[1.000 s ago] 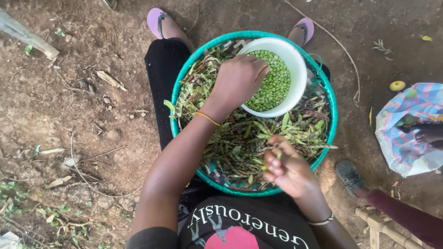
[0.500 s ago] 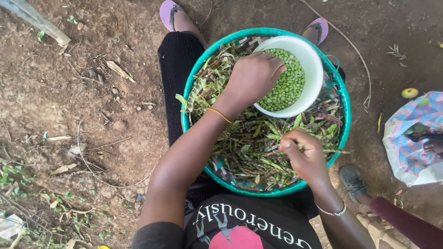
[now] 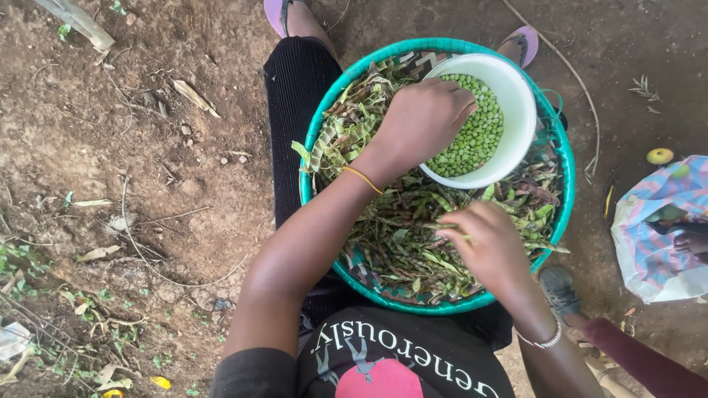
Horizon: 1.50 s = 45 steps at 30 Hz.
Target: A person sitting on the ground shells peas from their pods into a small bowl placed inside a larger basket.
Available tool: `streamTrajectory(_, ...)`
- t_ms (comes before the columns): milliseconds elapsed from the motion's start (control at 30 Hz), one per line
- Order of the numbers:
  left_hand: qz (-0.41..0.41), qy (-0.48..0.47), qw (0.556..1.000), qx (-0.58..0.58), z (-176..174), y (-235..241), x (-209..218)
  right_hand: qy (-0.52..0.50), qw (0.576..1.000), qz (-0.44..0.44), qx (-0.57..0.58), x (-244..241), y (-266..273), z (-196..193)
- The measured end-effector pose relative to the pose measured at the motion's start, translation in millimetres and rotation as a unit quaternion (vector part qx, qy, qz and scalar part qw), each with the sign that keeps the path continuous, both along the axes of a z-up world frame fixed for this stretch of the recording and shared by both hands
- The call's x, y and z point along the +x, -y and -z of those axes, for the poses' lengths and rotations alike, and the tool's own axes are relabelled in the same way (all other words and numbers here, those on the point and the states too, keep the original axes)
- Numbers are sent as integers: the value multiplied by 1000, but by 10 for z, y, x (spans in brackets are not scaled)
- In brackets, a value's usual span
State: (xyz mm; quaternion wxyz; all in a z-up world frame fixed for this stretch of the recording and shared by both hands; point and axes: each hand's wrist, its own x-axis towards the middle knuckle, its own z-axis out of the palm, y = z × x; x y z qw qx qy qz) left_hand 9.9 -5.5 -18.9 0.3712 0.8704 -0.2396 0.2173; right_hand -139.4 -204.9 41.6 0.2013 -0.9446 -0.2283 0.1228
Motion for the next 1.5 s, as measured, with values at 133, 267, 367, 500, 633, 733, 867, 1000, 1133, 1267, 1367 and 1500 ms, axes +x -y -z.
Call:
streamTrajectory(133,-1,5,1000,2,-4,11,3,0,995,79,63,-94,208,-210)
streamTrajectory(267,-1,6,1000,9,7,27,10,-12,990,97,100,-146,198,-342)
streamTrajectory(367,-10,-13,1000,4,-65,21,-68,-43,987,115,100,-162,12,-502)
streamTrajectory(500,-20,-32,999,-3,-102,23,-109,-65,994,83,25,-131,-22,-438)
streamTrajectory(633,-19,-32,999,-6,-115,17,-110,-99,993,7,-67,-163,-55,-264)
streamTrajectory(733,-23,-27,999,-11,-103,16,-118,-76,992,-25,-95,-229,-158,-218)
streamTrajectory(867,-23,-20,999,-10,-93,13,-99,-21,981,-51,-186,-254,-99,-170)
streamTrajectory(1000,-18,-26,999,-8,-89,16,-104,-12,983,0,-182,-262,-119,-387)
streamTrajectory(1133,-11,-38,999,6,-79,22,-95,81,978,10,-193,-292,8,-370)
streamTrajectory(1267,-16,-40,999,10,-87,13,-97,-3,988,2,-156,-316,-59,-376)
streamTrajectory(1367,-16,-31,999,3,-87,13,-102,-43,986,-53,-150,-361,-166,-264)
streamTrajectory(1500,-21,-27,999,2,-95,14,-103,1,962,-114,-250,-375,-247,-167)
